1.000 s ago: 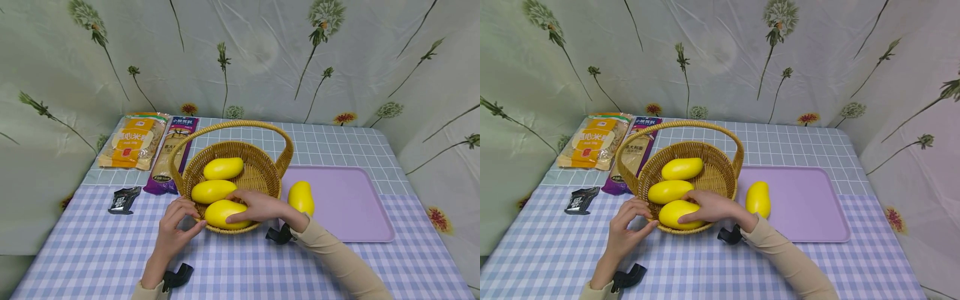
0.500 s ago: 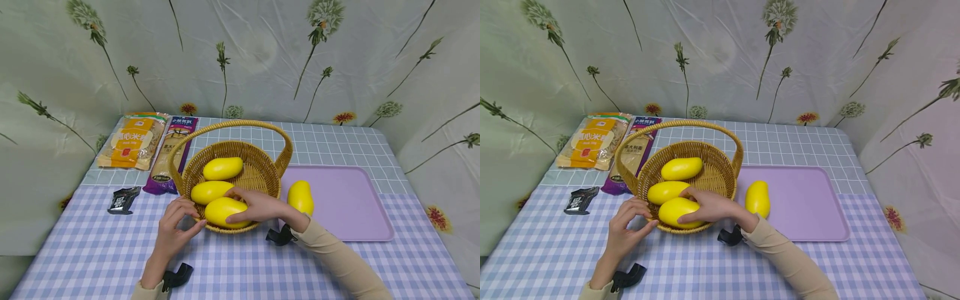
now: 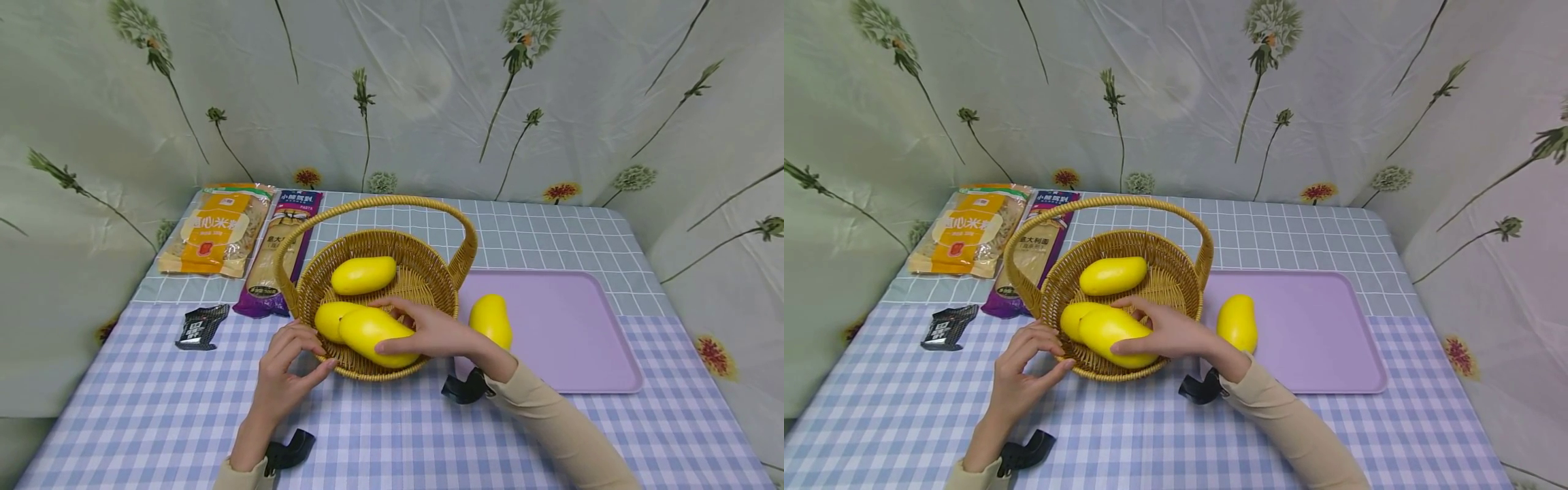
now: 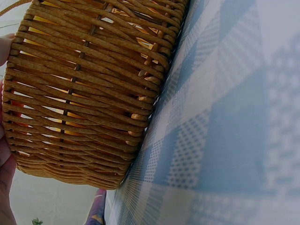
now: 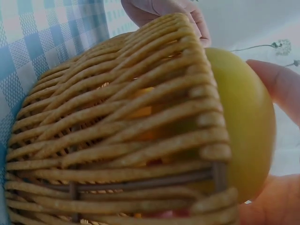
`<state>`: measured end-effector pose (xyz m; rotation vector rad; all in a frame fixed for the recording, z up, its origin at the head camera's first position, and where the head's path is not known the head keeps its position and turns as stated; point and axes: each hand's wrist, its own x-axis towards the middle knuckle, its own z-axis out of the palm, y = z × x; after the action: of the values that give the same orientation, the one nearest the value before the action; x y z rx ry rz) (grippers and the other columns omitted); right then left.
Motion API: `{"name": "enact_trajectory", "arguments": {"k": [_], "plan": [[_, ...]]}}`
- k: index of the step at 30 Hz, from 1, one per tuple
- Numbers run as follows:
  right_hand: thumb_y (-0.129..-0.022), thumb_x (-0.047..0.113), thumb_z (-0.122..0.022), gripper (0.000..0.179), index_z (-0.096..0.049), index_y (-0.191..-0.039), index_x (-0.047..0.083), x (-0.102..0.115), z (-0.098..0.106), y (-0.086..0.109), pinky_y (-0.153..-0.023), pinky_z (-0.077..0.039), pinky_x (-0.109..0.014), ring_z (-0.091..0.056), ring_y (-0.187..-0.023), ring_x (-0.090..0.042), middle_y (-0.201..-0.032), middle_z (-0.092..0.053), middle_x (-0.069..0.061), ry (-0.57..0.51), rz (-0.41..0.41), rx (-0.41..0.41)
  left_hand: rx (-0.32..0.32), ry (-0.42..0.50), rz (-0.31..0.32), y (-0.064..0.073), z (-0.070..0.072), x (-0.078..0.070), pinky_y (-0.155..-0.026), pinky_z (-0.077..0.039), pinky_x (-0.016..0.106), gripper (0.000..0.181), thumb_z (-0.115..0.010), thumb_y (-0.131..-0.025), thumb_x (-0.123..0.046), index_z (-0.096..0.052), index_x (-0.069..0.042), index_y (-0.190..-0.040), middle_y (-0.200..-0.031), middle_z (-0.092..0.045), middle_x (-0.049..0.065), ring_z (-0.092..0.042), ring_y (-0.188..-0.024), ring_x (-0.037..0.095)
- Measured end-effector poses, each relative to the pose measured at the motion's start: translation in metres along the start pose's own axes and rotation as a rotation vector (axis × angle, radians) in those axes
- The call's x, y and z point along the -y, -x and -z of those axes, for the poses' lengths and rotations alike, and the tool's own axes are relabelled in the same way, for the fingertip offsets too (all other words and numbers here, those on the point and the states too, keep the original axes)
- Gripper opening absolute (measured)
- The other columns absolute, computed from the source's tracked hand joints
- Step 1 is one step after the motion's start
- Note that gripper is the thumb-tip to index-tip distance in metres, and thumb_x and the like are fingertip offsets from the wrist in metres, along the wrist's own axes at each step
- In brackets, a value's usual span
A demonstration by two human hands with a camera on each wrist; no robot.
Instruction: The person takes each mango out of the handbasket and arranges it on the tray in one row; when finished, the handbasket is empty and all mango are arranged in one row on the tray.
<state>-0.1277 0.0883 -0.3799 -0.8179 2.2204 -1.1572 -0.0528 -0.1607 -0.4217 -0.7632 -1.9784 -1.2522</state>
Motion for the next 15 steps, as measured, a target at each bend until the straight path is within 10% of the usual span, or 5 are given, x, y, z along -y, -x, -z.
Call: {"name": "enact_trajectory", "arguments": {"k": [15], "plan": [[-0.078, 0.039, -0.077, 0.064, -0.045, -0.134, 0.04, -0.001, 0.004, 0.016, -0.07, -0.04, -0.031, -0.047, -0.086, -0.022, -0.108, -0.049, -0.004, -0.17, -0.032, -0.164, -0.012, -0.004, -0.019, 0.0, -0.001, 0.001, -0.098, -0.04, 0.041, 0.032, -0.071, -0.087, -0.028, -0.059, -0.001, -0.075, -0.083, -0.059, 0.01, -0.053, -0.08, 0.03]]}}
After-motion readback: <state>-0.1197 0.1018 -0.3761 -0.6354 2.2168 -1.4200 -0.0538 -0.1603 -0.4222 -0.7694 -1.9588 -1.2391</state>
